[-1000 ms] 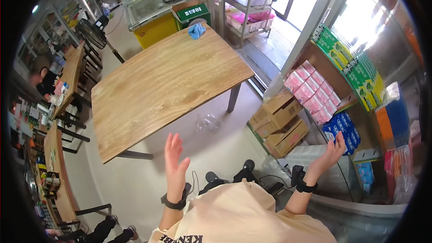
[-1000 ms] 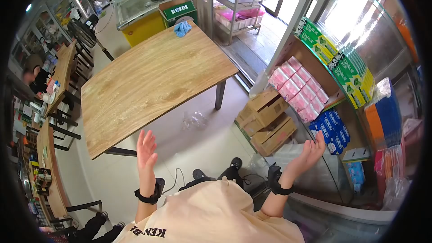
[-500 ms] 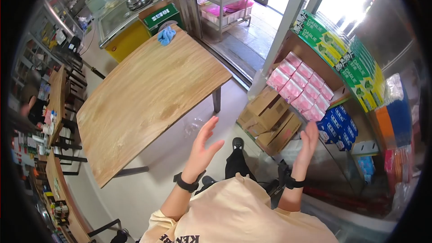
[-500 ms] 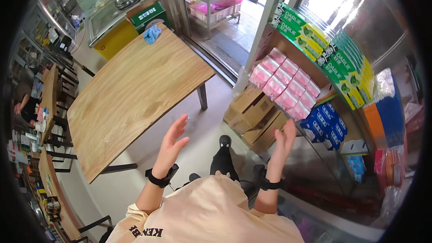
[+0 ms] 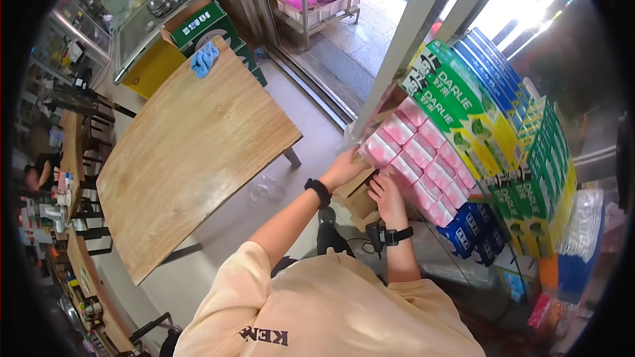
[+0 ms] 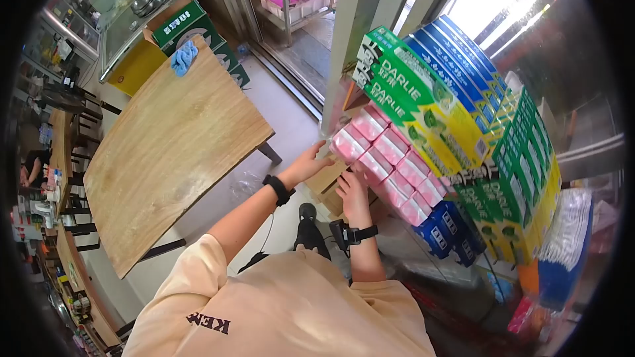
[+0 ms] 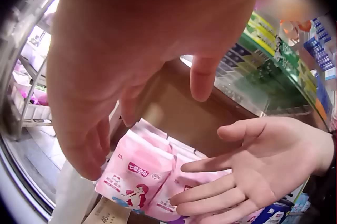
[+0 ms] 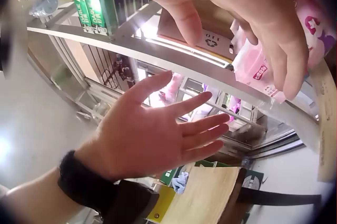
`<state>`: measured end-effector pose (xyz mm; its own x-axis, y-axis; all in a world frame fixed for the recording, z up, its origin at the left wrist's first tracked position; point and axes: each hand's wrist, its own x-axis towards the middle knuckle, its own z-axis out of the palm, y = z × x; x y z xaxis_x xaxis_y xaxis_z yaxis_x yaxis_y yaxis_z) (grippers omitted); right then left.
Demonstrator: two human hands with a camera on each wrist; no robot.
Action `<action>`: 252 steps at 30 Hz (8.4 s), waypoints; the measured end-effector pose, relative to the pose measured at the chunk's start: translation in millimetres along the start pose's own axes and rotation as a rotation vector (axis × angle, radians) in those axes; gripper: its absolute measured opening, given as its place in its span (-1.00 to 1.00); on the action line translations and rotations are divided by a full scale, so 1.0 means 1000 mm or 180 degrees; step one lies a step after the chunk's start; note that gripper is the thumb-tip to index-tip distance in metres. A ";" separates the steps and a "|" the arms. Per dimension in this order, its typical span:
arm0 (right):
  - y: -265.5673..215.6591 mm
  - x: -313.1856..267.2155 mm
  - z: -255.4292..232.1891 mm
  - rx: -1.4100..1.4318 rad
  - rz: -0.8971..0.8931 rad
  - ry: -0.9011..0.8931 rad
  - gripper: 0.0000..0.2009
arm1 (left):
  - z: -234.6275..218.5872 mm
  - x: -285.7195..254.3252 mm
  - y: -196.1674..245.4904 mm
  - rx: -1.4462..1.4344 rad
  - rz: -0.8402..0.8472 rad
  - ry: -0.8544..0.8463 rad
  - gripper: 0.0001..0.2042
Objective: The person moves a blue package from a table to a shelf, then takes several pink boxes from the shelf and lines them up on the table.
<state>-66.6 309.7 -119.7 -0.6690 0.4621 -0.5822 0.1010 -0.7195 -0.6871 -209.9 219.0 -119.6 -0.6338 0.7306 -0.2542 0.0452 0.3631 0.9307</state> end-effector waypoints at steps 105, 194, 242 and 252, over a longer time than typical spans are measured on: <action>0.688 -0.567 0.626 -0.3432 0.0077 -0.5173 -0.91 | -0.472 -1.052 -0.269 -0.1466 -0.0577 0.4944 -0.87; 0.867 -0.174 1.097 -0.2283 0.0029 -0.1194 -0.50 | -1.141 -0.661 -0.557 -0.1826 -0.0752 0.0945 -0.55; 1.049 -0.671 0.894 0.0055 -0.1599 0.3349 -0.71 | -1.036 -0.855 -0.434 -0.0049 -0.0610 -0.3132 -0.79; 1.080 -0.836 0.789 0.0303 -0.1375 0.3890 -0.72 | -0.863 -0.962 -0.357 -0.0518 -0.0138 -0.3853 -0.78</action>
<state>21.0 -1262.7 -31.8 0.4712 0.7987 -0.3743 -0.0389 -0.4051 -0.9135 -282.5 -1112.7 20.1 0.4997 0.8177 -0.2857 -0.1103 0.3872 0.9154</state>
